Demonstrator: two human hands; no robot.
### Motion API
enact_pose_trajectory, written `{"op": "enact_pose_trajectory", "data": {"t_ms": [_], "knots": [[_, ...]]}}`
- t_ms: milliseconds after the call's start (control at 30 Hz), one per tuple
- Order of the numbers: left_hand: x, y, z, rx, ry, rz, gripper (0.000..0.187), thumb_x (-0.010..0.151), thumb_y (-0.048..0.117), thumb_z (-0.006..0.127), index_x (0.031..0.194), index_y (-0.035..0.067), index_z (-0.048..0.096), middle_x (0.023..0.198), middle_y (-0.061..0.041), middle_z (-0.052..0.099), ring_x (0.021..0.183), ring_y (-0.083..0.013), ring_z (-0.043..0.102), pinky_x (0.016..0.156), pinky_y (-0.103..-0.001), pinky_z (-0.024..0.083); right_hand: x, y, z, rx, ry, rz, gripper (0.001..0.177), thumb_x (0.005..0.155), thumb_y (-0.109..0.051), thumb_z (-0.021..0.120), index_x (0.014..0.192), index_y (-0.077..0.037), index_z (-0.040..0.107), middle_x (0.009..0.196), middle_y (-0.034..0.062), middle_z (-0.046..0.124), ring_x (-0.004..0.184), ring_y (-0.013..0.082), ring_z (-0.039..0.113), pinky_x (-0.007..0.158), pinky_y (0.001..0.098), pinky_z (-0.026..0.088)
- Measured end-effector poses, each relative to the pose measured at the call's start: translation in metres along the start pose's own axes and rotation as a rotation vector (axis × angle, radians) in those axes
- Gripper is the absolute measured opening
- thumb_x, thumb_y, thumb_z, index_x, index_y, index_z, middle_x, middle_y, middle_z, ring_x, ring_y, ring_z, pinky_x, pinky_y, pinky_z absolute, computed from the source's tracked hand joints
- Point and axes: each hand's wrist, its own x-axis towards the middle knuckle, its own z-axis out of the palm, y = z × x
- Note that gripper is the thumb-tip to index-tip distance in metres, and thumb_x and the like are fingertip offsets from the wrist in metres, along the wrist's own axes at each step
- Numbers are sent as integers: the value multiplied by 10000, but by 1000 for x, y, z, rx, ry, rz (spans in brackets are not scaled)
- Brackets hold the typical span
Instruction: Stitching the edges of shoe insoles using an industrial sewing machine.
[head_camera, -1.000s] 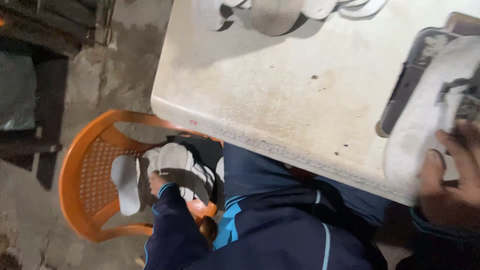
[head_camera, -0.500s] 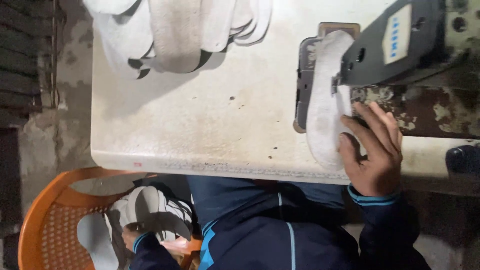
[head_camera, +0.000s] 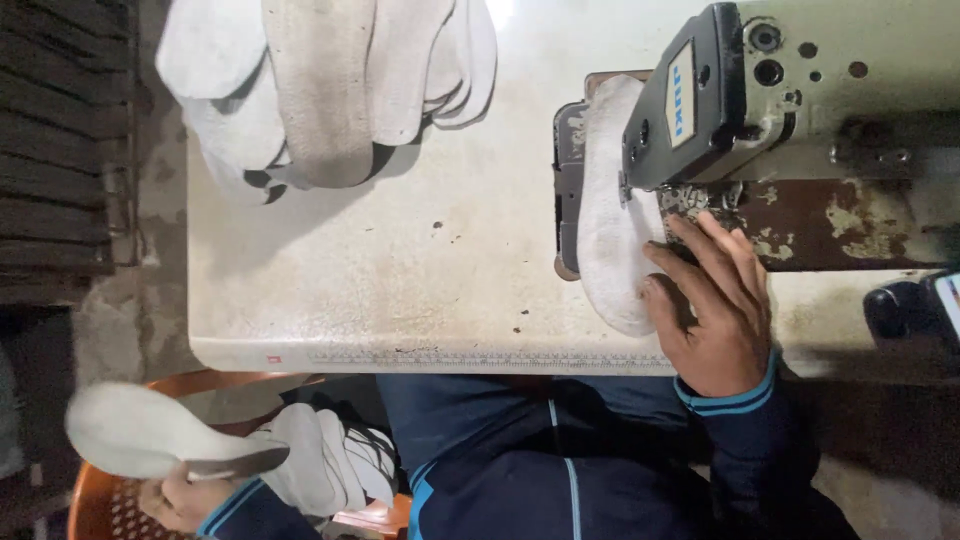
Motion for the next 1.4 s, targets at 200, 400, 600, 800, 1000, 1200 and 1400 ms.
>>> {"op": "enact_pose_trajectory", "data": {"t_ms": [200,400,600,800,1000,1200,1400], "knots": [[99,261,-74,-1028,-62,-779,421,812,18,573,1199,185,584,1187,-50,693,1014,-170,688,864,-274,576,0,1,-3,-106,-1,-70,261,1052,-160,679,1281,-57,750,1491,159,634,1452,425,539,1215,623,427],[67,368,-89,-1104,-791,-422,545,886,-3,659,1405,69,509,1389,-156,625,1130,-268,678,983,-328,555,-2,7,-6,-135,62,-112,232,1047,-182,671,1230,-66,754,1448,159,657,1310,445,637,1158,611,475],[35,405,-100,-1051,-1050,-372,237,918,100,687,1121,-4,753,1130,-116,797,1060,-172,700,924,-290,538,-6,14,-2,-97,50,-76,302,1055,-256,627,1297,-99,718,1456,123,628,1393,426,562,1173,670,474],[19,412,-101,-1229,-1171,-271,198,915,61,699,1093,-17,734,1139,-141,787,1112,-201,704,942,-299,552,-4,12,-4,-93,55,-93,246,1040,-196,622,1233,-96,737,1404,134,657,1375,411,575,1181,636,461],[8,418,-100,-1420,-1322,-613,255,915,49,703,1142,-61,743,573,43,547,539,-52,470,549,-182,356,-1,10,-8,-65,39,-106,236,996,-128,659,1213,-79,740,1389,144,672,1372,416,575,1157,637,451],[5,421,-100,-1436,-1342,-806,287,908,55,694,1167,-56,746,833,-154,781,747,-228,714,723,-284,545,-4,15,-5,-95,43,-126,258,1000,-174,657,1231,-101,746,1389,126,683,1337,390,610,1153,615,455],[6,422,-99,-1403,-1363,-667,451,835,-2,690,1286,-8,685,1281,-218,742,1176,-328,694,998,-421,554,-4,15,-5,-157,62,-131,293,989,-146,693,1279,-136,737,1455,112,634,1407,386,555,1158,654,474]]}}
